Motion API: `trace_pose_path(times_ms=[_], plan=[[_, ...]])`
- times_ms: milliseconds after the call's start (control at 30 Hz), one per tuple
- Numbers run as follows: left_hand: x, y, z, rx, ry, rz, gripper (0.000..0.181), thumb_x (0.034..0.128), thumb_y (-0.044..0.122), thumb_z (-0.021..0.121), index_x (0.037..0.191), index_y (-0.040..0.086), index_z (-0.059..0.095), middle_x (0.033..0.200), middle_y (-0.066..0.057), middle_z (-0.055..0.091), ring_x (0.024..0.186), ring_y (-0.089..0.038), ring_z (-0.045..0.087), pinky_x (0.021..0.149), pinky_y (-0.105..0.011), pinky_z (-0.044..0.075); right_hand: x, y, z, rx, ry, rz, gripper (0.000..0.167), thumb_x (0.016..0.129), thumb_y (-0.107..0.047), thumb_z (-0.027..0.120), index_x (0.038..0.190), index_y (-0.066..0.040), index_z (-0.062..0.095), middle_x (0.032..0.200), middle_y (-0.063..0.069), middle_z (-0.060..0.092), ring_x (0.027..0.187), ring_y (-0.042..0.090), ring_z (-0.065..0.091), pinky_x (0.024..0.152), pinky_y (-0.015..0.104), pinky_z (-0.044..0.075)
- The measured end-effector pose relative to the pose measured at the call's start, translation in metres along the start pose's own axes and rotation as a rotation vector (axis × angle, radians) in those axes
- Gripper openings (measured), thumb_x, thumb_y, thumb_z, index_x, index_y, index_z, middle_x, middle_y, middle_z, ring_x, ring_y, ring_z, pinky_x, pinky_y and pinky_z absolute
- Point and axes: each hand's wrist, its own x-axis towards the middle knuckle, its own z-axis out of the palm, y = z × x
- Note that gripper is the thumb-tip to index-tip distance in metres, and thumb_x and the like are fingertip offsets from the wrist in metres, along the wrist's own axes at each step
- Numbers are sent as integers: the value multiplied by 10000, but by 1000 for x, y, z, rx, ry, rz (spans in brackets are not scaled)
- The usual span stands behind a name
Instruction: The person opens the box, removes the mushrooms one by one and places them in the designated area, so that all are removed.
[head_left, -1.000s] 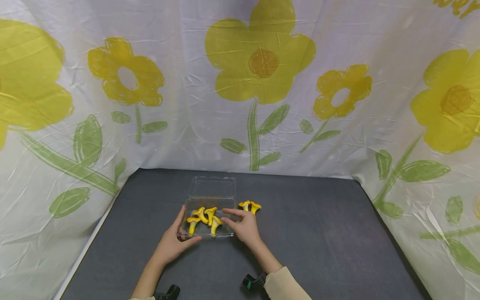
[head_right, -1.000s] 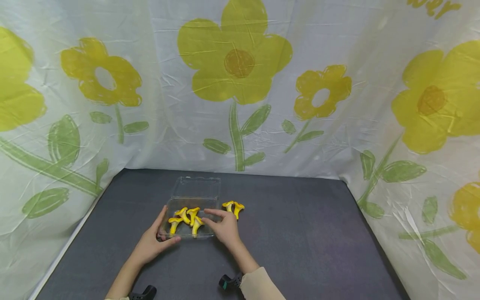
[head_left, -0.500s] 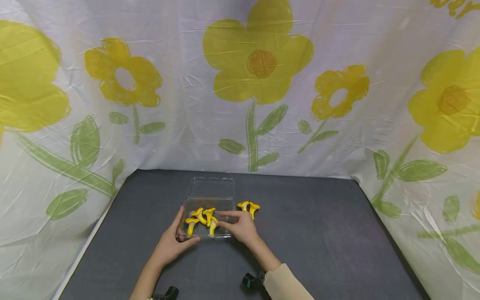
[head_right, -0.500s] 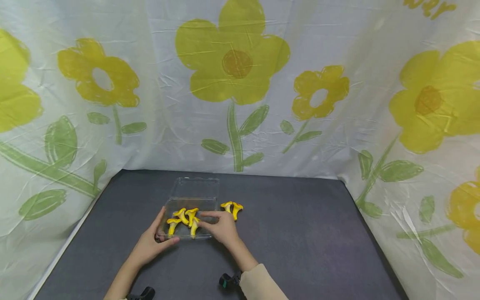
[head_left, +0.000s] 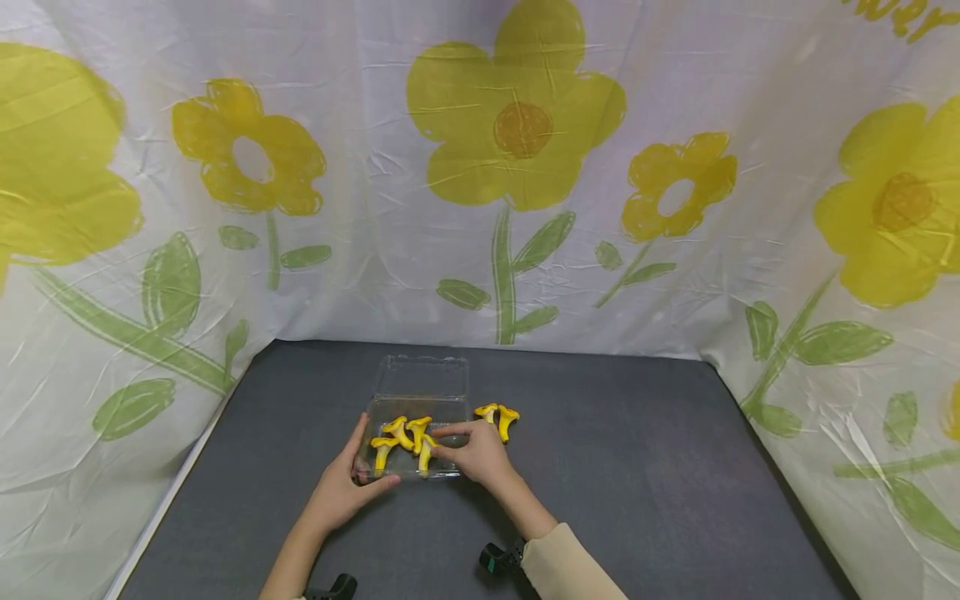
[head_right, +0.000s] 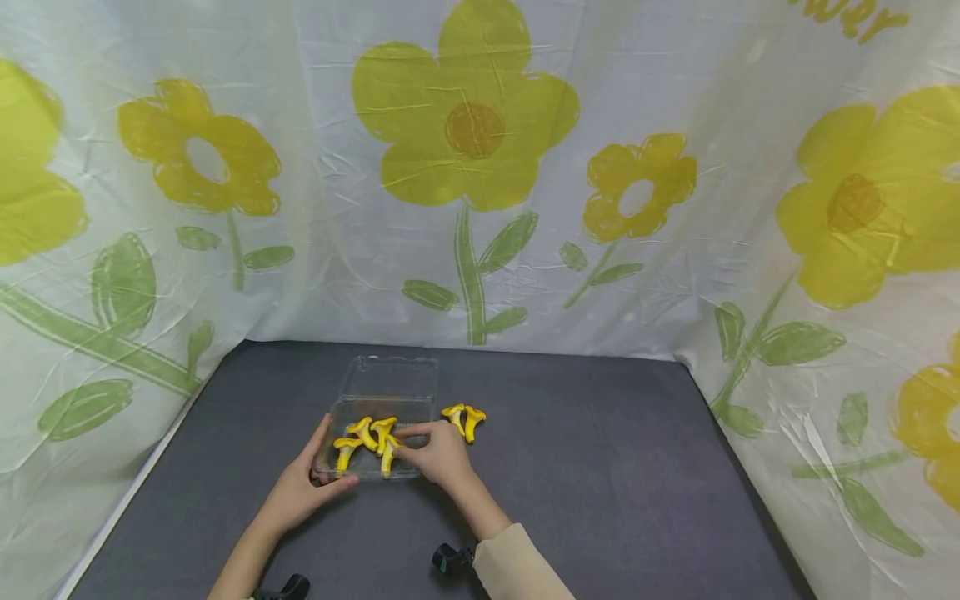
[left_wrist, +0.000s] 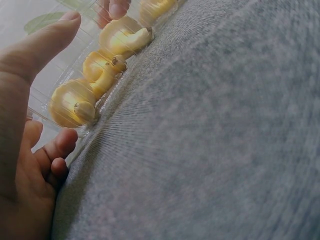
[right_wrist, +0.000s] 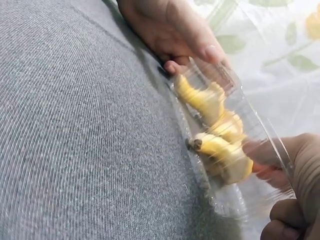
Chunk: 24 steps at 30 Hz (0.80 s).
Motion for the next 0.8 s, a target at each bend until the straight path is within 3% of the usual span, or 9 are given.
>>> trace_pose_path(times_ms=[300, 800], plan=[[1, -3, 0, 10, -9, 10, 1245, 835, 410, 923, 1733, 212, 84, 818, -32, 523, 695, -159, 473, 665, -296, 419, 2, -4, 2, -90, -2, 25, 202, 898, -232, 881, 1095, -194, 867, 1092, -17, 812, 1058, 222, 753, 895, 419, 596], [2, -3, 0, 14, -6, 5, 1246, 832, 413, 925, 1732, 209, 89, 806, -29, 517, 686, -156, 463, 655, -293, 409, 2, -6, 2, -112, 7, 5, 169, 884, -210, 892, 1049, -181, 876, 1017, -27, 819, 985, 198, 762, 826, 368, 603]])
